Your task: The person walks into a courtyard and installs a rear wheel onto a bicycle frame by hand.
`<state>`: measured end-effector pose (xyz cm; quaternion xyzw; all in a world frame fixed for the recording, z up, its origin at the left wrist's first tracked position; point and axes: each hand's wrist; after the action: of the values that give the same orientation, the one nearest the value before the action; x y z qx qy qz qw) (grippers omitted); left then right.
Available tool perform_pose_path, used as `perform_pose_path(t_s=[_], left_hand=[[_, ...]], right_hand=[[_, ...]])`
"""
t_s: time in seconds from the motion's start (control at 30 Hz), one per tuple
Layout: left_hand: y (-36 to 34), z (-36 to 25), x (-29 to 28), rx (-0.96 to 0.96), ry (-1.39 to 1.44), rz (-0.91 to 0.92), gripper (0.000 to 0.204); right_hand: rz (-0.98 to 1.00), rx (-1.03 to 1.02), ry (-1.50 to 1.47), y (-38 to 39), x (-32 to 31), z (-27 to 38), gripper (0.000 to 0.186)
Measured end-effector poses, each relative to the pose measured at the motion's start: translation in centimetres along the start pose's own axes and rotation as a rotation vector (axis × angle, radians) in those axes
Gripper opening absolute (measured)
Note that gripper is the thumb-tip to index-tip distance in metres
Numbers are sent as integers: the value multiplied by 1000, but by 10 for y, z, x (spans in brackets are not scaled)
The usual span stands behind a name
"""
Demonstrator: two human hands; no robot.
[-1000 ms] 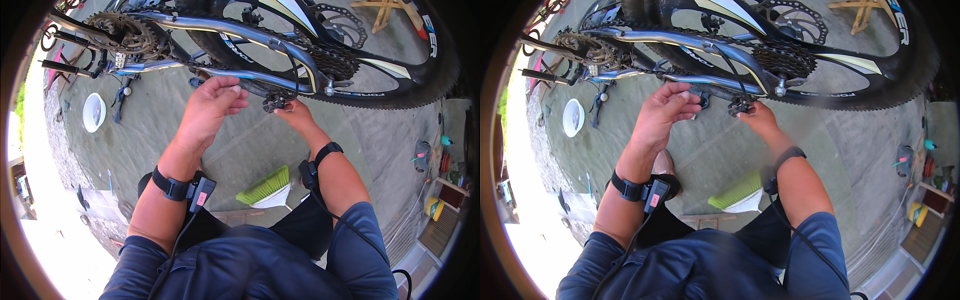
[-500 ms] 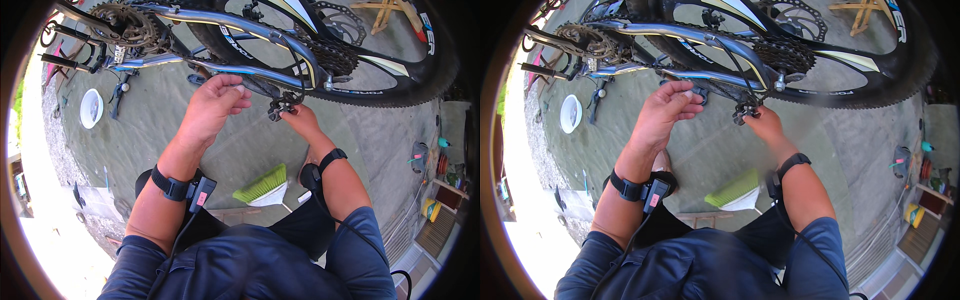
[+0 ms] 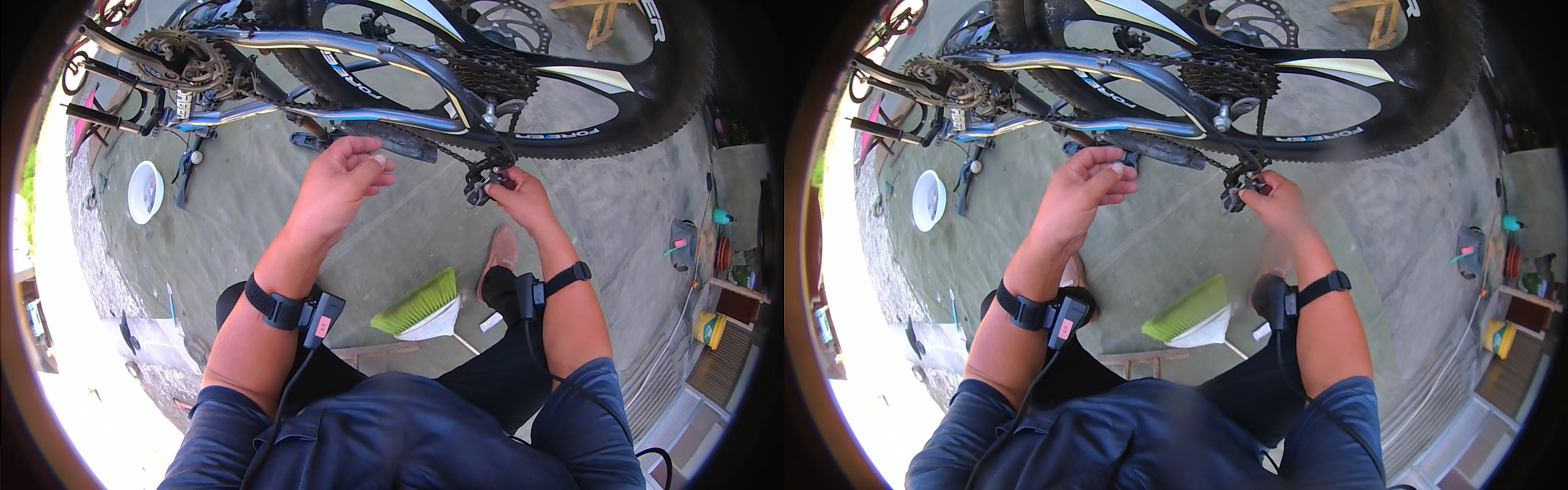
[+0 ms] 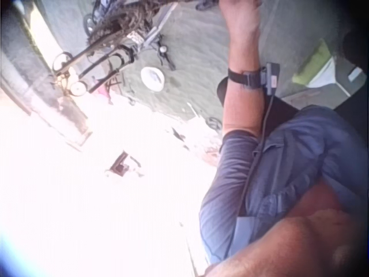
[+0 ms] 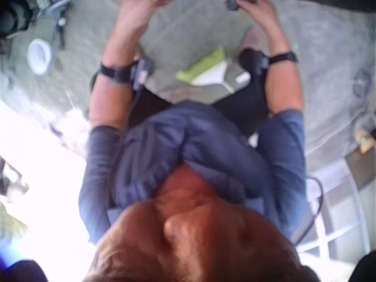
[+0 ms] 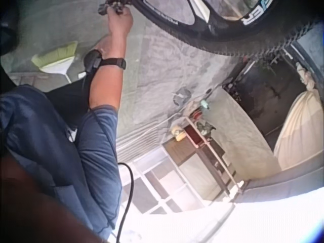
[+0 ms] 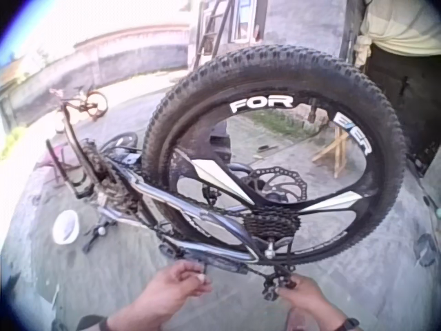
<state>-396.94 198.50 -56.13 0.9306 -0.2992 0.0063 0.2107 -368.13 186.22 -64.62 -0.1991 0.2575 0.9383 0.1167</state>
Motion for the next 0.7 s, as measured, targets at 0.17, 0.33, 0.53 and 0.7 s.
perform_pose_path(t_s=[0.17, 0.33, 0.53, 0.7], left_hand=[[4, -6, 6, 121, -106, -5, 28], [16, -38, 18, 326, -245, -51, 22], [11, -39, 33, 335, -270, 25, 22], [5, 2, 52, 180, -161, 178, 23]], right_hand=[[-39, -16, 115, 20, -26, 20, 30], [-152, -26, 199, 43, -47, 29, 37], [-227, -92, 138, 61, -62, 41, 36], [-224, -134, 74, 67, -63, 35, 33]])
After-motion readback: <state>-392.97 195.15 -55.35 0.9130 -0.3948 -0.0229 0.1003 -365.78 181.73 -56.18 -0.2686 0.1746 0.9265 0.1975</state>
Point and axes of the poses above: each hand's wrist, its own y-axis away from the middle knuckle, its own x-axis out of the palm, z = x × y, and after that the axes turned 5 degrees about z, right-handed
